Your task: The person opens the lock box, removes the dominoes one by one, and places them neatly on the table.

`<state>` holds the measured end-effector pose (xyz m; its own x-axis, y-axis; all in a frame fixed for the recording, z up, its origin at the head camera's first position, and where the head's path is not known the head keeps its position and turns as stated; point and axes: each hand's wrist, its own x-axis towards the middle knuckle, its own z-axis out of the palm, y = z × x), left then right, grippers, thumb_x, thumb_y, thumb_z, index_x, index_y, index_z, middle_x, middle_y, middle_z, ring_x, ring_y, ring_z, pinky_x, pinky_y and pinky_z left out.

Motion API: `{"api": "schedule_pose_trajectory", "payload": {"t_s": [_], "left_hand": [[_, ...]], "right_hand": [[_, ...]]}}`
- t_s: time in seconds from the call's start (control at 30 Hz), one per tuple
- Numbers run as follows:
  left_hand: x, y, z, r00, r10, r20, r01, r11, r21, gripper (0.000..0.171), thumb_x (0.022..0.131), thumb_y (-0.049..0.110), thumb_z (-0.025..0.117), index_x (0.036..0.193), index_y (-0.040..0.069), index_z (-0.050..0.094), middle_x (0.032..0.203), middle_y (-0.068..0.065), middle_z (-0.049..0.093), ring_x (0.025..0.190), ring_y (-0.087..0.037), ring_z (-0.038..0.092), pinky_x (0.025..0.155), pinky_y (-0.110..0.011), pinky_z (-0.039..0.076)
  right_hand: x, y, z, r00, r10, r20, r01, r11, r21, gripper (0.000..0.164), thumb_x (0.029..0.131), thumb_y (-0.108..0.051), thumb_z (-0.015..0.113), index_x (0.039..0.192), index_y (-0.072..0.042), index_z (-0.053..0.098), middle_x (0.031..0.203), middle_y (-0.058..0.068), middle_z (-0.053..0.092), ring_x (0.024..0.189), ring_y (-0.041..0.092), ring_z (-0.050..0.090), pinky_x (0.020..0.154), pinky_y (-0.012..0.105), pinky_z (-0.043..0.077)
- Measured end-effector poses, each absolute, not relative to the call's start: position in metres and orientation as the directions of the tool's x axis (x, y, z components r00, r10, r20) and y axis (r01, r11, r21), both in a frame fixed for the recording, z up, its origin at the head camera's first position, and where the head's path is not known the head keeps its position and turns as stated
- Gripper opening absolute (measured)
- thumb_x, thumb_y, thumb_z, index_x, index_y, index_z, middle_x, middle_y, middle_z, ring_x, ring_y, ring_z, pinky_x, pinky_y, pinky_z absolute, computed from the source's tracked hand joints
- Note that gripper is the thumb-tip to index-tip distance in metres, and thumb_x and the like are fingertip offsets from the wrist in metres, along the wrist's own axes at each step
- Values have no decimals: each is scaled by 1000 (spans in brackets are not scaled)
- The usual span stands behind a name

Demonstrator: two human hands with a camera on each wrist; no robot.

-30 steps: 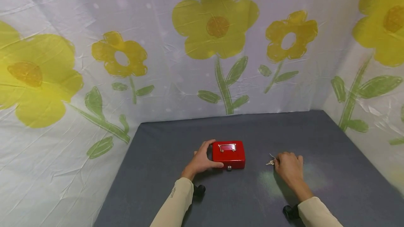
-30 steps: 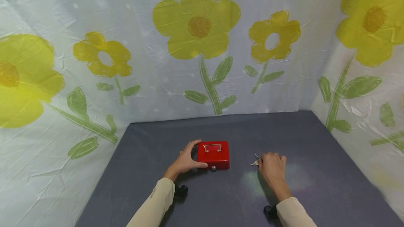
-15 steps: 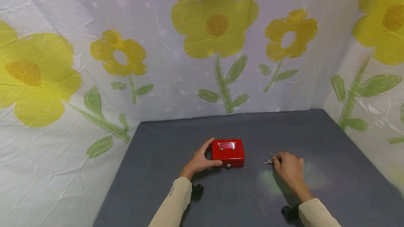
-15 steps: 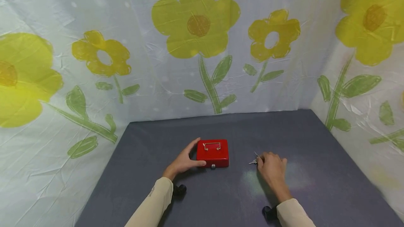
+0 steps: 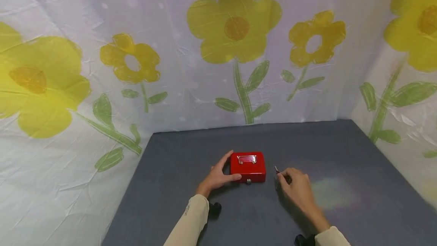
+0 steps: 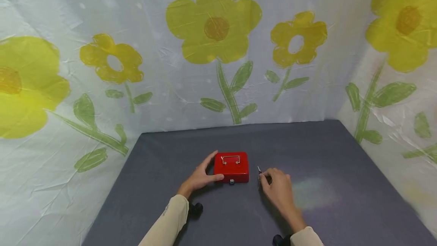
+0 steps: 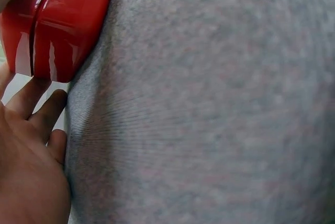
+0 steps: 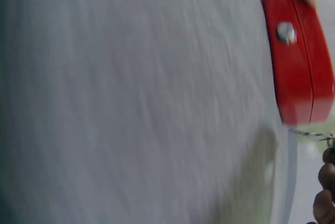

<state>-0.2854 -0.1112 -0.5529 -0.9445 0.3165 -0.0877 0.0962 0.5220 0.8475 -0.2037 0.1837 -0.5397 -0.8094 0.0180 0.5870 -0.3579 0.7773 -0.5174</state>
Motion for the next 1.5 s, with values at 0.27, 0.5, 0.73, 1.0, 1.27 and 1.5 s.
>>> {"api": "schedule_pose_trajectory", "payload": {"t_s": [0.27, 0.5, 0.73, 1.0, 1.27, 1.5], "left_hand": [[-282, -109, -555, -948, 310, -73, 96, 497, 862, 95, 78, 59, 79, 157, 50, 27, 167, 4, 31, 149, -30, 28, 115, -70, 27], [-281, -110, -555, -948, 312, -64, 107, 501, 859, 95, 78, 59, 79, 157, 48, 27, 167, 5, 31, 149, -28, 29, 115, -69, 26], [-278, -109, -554, -950, 304, -72, 92, 495, 864, 95, 78, 59, 79, 157, 49, 28, 167, 3, 31, 146, -36, 27, 112, -72, 29], [-277, -109, -554, -951, 300, -71, 91, 493, 865, 94, 78, 59, 79, 155, 53, 27, 168, 4, 30, 144, -38, 27, 110, -71, 33], [-277, -109, -554, -952, 298, -68, 93, 497, 863, 94, 78, 59, 79, 156, 52, 27, 168, 5, 30, 146, -36, 27, 111, -71, 31], [-276, -108, -554, -954, 288, -79, 82, 507, 858, 93, 78, 60, 79, 155, 53, 27, 168, 4, 30, 143, -38, 28, 110, -71, 33]], "right_hand": [[-192, 154, -545, -836, -14, 549, -423, 654, -627, 27, 84, -3, 79, 72, -22, 63, 69, -13, 52, 60, -1, 42, 55, 18, 36], [-185, 136, -552, -889, -36, 456, -380, 612, -693, 29, 84, -4, 80, 71, -24, 63, 69, -14, 52, 61, -1, 43, 56, 19, 38], [-182, 125, -552, -907, -36, 421, -347, 632, -693, 29, 82, -6, 82, 70, -25, 63, 69, -15, 52, 61, 0, 44, 57, 19, 38], [-181, 116, -551, -921, -32, 389, -309, 667, -678, 30, 81, -7, 83, 68, -24, 62, 66, -13, 48, 59, -1, 39, 55, 19, 35], [-179, 110, -550, -942, -34, 333, -257, 711, -655, 28, 82, -11, 83, 67, -23, 63, 66, -12, 51, 58, 0, 39, 53, 19, 34], [-178, 109, -547, -951, -34, 309, -228, 752, -618, 26, 83, -15, 82, 67, -22, 63, 67, -11, 53, 59, 3, 40, 55, 21, 35]]}}
